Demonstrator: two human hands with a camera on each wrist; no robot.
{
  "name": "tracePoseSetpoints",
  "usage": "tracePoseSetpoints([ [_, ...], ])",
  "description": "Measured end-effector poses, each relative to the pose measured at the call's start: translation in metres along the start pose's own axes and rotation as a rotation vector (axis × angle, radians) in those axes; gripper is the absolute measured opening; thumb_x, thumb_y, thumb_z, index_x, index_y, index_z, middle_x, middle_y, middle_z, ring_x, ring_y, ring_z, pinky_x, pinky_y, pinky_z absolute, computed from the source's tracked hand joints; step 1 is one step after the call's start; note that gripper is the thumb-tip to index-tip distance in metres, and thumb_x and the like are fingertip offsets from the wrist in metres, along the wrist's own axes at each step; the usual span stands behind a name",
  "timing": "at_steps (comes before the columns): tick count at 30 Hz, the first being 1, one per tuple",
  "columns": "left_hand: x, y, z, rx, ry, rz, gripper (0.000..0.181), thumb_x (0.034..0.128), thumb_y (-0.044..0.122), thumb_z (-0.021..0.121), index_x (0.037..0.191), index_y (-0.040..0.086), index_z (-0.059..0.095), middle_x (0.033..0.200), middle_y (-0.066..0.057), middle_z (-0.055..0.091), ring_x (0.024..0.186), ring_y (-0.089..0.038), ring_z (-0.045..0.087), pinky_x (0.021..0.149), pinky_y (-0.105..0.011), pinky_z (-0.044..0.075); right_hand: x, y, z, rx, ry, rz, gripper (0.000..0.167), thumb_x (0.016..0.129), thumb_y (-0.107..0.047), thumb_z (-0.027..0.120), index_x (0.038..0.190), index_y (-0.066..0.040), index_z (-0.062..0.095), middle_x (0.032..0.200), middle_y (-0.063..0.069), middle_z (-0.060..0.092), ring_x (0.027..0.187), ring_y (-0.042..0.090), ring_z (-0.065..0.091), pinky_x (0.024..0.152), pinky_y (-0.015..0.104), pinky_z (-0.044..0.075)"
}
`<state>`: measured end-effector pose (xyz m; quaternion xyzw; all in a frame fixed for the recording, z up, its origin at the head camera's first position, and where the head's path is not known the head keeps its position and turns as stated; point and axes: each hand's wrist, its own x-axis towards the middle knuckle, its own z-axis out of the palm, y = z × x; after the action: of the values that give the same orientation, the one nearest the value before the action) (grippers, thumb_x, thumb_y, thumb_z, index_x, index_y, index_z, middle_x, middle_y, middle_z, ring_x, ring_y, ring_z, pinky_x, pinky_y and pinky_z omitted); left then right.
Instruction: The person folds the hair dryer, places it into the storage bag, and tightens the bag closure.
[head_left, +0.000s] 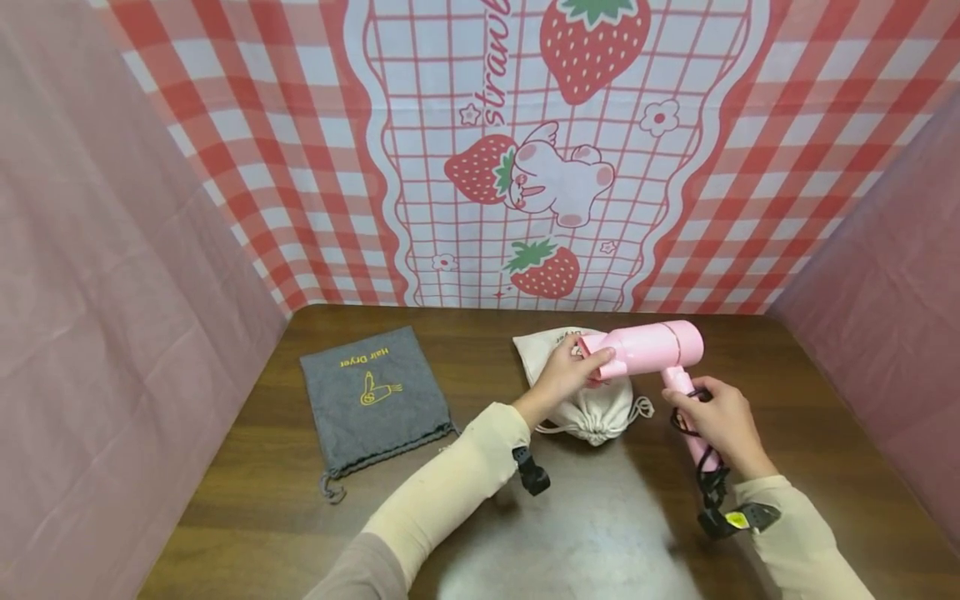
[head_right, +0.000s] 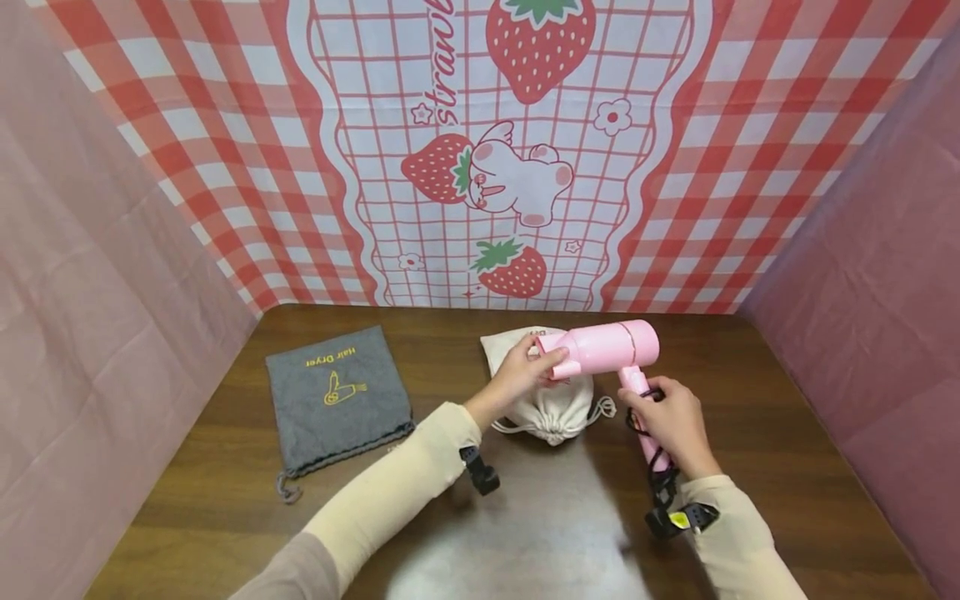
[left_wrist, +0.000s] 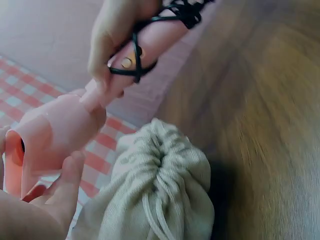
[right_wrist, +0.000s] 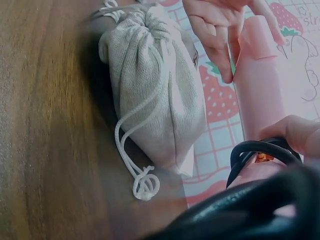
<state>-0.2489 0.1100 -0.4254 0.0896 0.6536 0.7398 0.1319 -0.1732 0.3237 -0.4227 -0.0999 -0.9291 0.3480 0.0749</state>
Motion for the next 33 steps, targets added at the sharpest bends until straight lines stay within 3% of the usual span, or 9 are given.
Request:
tracePoseSetpoints([
  [6, -0.004, 0.002, 0.005, -0.239, 0.012, -0.129, 0.026, 0.0876, 0.011, 0.071, 0.108, 0.002, 0.056, 0.087, -0.006, 0.062, 0.065, -0.013, 0.064, 0.064, -0.033, 0.060, -0.001, -0.002, 0.004, -0.021, 0.001, -0.037, 0.048, 0.086, -0.040, 0.071, 0.106, 0.004, 0.064, 0.080, 0.013, 0.064, 0.068, 0.016, 0.053, 0.053, 0.028, 0.044],
  [11, -0.006, 0.004, 0.008, -0.414, 0.029, -0.179, 0.022, 0.0865, 0.002, 0.069, 0.105, 0.003, 0.057, 0.087, -0.006, 0.062, 0.066, -0.018, 0.067, 0.063, -0.030, 0.059, -0.003, -0.004, 0.008, -0.014, -0.029, -0.038, 0.046, 0.086, -0.039, 0.071, 0.103, 0.003, 0.064, 0.080, 0.014, 0.064, 0.068, 0.017, 0.054, 0.052, 0.029, 0.046],
  [16, -0.007, 0.005, 0.009, -0.474, 0.049, -0.174, 0.023, 0.0861, -0.002, 0.068, 0.106, 0.002, 0.058, 0.090, -0.008, 0.063, 0.069, -0.018, 0.067, 0.065, -0.031, 0.060, -0.005, -0.003, 0.009, -0.014, -0.028, -0.052, 0.048, 0.086, -0.041, 0.071, 0.105, 0.003, 0.064, 0.083, 0.016, 0.065, 0.068, 0.015, 0.054, 0.053, 0.029, 0.046],
  [23, -0.011, 0.006, 0.002, -0.525, 0.077, -0.150, 0.027, 0.0869, -0.004, 0.065, 0.113, -0.001, 0.057, 0.096, -0.009, 0.063, 0.073, -0.019, 0.068, 0.069, -0.034, 0.060, -0.003, 0.002, 0.013, 0.147, 0.004, -0.080, 0.060, 0.086, -0.031, 0.073, 0.128, 0.005, 0.051, 0.109, 0.023, 0.062, 0.076, -0.008, 0.050, 0.067, 0.013, 0.042],
  [28, -0.014, 0.005, -0.002, -0.515, 0.082, -0.145, 0.030, 0.0871, -0.005, 0.065, 0.116, -0.003, 0.056, 0.099, -0.011, 0.063, 0.078, -0.022, 0.070, 0.071, -0.035, 0.060, -0.002, 0.006, 0.014, 0.241, -0.111, 0.042, 0.067, 0.091, -0.038, 0.065, 0.137, 0.006, 0.043, 0.127, 0.024, 0.052, 0.089, -0.001, 0.046, 0.071, 0.011, 0.042],
  [30, -0.015, 0.006, -0.003, -0.515, 0.086, -0.144, 0.031, 0.0870, -0.005, 0.065, 0.117, -0.003, 0.056, 0.100, -0.011, 0.063, 0.079, -0.023, 0.071, 0.071, -0.034, 0.060, -0.002, 0.008, 0.014, 0.309, -0.197, 0.099, 0.068, 0.094, -0.043, 0.060, 0.136, 0.007, 0.042, 0.121, 0.020, 0.057, 0.088, 0.001, 0.050, 0.070, 0.014, 0.047],
  [33, -0.017, 0.006, -0.005, -0.535, 0.086, -0.140, 0.033, 0.0874, -0.006, 0.063, 0.119, -0.004, 0.055, 0.098, -0.010, 0.062, 0.078, -0.021, 0.070, 0.071, -0.034, 0.060, -0.002, 0.009, 0.013, 0.414, -0.322, 0.161, 0.065, 0.097, -0.047, 0.054, 0.129, 0.008, 0.042, 0.097, 0.008, 0.068, 0.078, 0.004, 0.063, 0.065, 0.023, 0.053],
])
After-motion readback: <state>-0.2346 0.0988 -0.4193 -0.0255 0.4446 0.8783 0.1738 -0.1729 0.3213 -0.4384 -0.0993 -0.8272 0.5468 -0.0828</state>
